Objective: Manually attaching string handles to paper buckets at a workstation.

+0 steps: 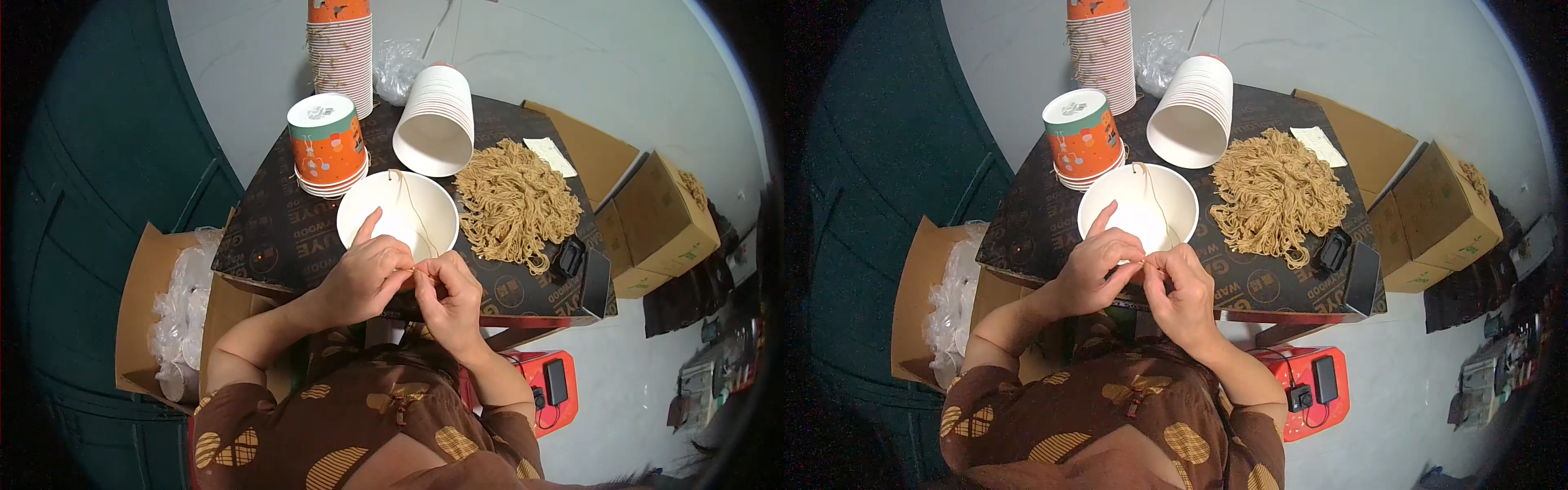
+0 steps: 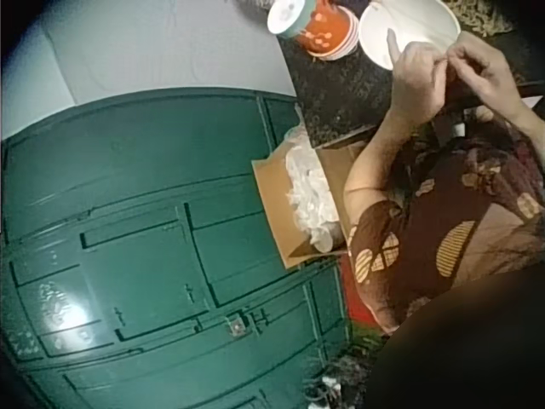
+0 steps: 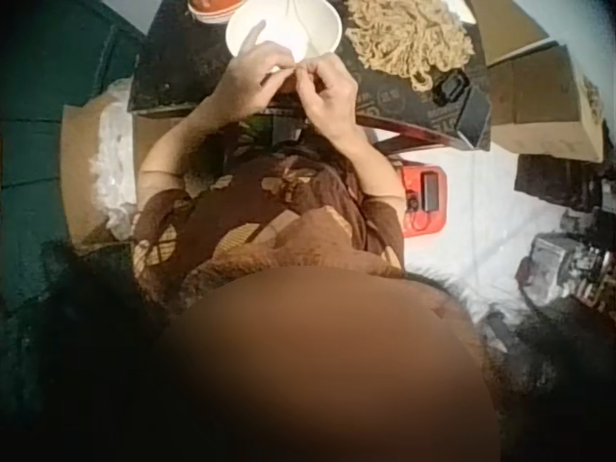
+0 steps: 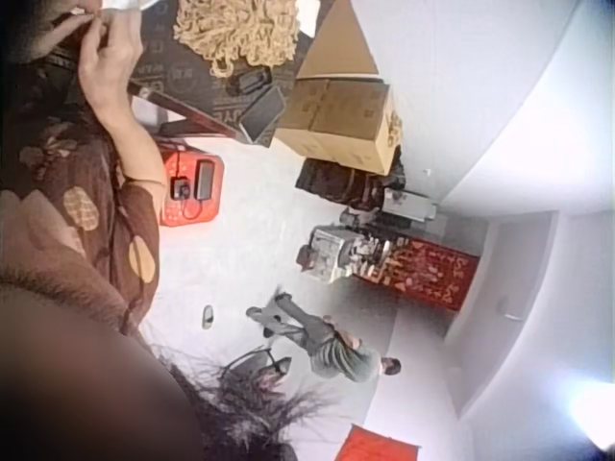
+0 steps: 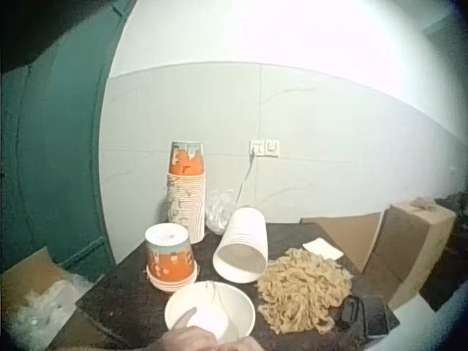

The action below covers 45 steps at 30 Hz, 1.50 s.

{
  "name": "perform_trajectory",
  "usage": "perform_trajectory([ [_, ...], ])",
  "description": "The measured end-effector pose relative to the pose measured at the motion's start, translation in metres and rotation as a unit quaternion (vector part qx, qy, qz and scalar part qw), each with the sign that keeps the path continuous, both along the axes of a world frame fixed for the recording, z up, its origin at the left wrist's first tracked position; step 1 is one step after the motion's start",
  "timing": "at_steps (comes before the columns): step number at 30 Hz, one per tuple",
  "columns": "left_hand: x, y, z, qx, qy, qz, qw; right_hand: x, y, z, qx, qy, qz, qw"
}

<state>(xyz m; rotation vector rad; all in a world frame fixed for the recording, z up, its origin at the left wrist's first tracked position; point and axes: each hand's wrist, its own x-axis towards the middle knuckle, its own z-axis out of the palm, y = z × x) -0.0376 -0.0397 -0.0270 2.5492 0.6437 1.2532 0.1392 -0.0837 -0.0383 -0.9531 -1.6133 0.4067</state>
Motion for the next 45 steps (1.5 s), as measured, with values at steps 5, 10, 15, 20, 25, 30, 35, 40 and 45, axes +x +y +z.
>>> perform_trajectory([
  [5, -0.002, 0.000, 0.006, -0.011, 0.009, -0.002, 1.000, 0.008, 0.005, -0.002, 0.095, -0.080, -0.038, 0.992],
  [10, -0.013, 0.004, 0.008, -0.022, 0.020, -0.015, 0.999, 0.020, 0.003, -0.007, 0.096, -0.124, -0.078, 0.985],
  [15, -0.023, 0.007, 0.006, -0.081, 0.044, -0.015, 0.996, 0.020, 0.001, -0.014, 0.097, -0.133, -0.070, 0.984],
  [20, -0.029, 0.016, 0.021, 0.040, 0.019, 0.140, 0.989, 0.018, 0.000, -0.020, 0.109, -0.137, -0.035, 0.984],
  [25, -0.024, 0.028, 0.030, -0.270, 0.051, 0.357, 0.893, 0.013, -0.003, -0.025, 0.104, -0.131, 0.007, 0.986],
  [30, -0.033, 0.040, 0.010, -0.265, 0.045, 0.307, 0.913, 0.021, -0.011, -0.027, 0.092, -0.153, 0.036, 0.983],
  [35, -0.081, 0.033, 0.047, -0.201, -0.069, 0.334, 0.918, 0.054, -0.022, -0.037, 0.118, -0.079, -0.053, 0.988],
  [40, -0.113, 0.015, 0.120, 0.040, 0.087, 0.497, 0.862, 0.110, -0.003, -0.080, 0.073, -0.101, -0.145, 0.982],
  [45, -0.119, 0.064, 0.135, 0.353, 0.214, 0.492, 0.766, 0.127, 0.014, -0.108, 0.076, -0.114, -0.187, 0.973],
])
